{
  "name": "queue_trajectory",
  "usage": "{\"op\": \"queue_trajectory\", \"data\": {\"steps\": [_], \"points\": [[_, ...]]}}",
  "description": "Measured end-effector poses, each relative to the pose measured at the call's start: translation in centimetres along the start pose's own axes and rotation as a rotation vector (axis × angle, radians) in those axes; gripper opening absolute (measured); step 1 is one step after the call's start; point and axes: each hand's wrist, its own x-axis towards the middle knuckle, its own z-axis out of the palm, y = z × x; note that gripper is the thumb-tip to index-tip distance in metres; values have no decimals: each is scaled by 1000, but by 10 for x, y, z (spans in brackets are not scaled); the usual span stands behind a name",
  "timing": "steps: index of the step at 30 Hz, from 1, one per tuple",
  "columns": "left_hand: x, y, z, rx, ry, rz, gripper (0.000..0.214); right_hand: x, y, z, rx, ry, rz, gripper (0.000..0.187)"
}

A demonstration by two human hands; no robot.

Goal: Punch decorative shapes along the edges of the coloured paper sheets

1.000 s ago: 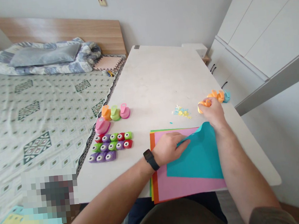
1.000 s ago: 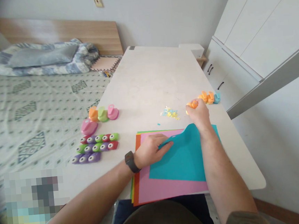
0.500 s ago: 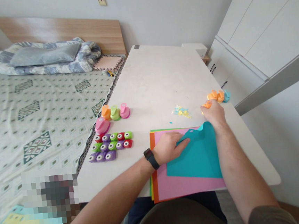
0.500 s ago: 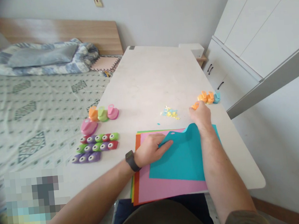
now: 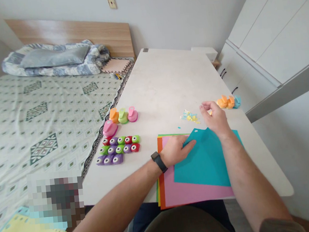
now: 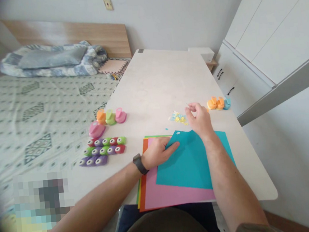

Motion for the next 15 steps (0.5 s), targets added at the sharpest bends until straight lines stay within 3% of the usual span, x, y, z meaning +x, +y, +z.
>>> {"op": "queue_trajectory", "data": {"steps": [4, 7, 15], "points": [[0, 0, 0, 10, 13, 2, 39, -13, -35, 0, 288, -368, -95, 47], [0, 0, 0, 7, -3, 7, 38, -15, -40, -1, 384, -588, -76, 52], [-1, -3, 3, 33, 12, 22, 41, -5, -23, -2, 401, -753, 28, 59]]}}
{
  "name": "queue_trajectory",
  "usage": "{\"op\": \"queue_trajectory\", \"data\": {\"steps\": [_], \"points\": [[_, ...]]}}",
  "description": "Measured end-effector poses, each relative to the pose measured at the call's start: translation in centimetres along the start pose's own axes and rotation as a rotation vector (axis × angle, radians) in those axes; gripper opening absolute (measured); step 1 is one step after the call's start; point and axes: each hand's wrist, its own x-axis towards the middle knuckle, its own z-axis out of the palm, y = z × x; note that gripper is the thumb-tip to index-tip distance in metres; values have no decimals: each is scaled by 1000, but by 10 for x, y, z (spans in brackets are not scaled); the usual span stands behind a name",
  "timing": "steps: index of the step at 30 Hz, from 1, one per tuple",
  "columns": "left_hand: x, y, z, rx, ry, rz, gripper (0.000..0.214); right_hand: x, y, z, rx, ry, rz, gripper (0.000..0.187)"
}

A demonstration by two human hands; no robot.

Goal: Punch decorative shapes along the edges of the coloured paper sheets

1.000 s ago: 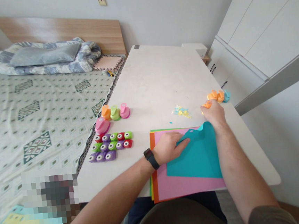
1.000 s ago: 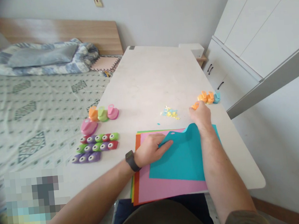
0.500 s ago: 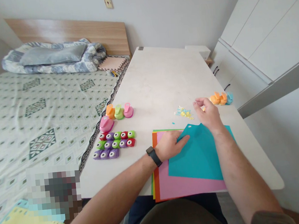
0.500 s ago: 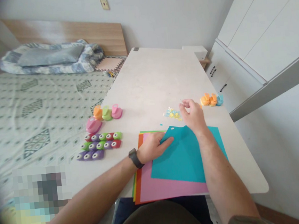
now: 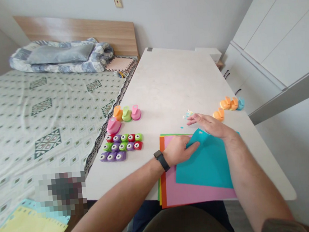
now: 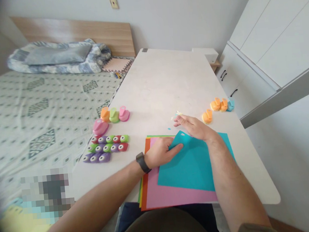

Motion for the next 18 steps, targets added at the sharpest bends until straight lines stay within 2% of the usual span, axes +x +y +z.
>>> {"op": "queue_trajectory", "data": {"steps": [6, 9, 11, 18], "points": [[-2, -7, 4, 93, 16, -19, 50, 3, -11, 5, 61, -182, 29, 60], [-2, -7, 3, 106, 12, -13, 48, 6, -14, 8, 101, -225, 71, 63], [-2, -5, 2, 109, -4, -24, 47, 8, -11, 8, 79, -203, 75, 64], [0, 1, -3, 68, -39, -38, 42, 15, 5, 3, -43, 16, 59, 69]]}}
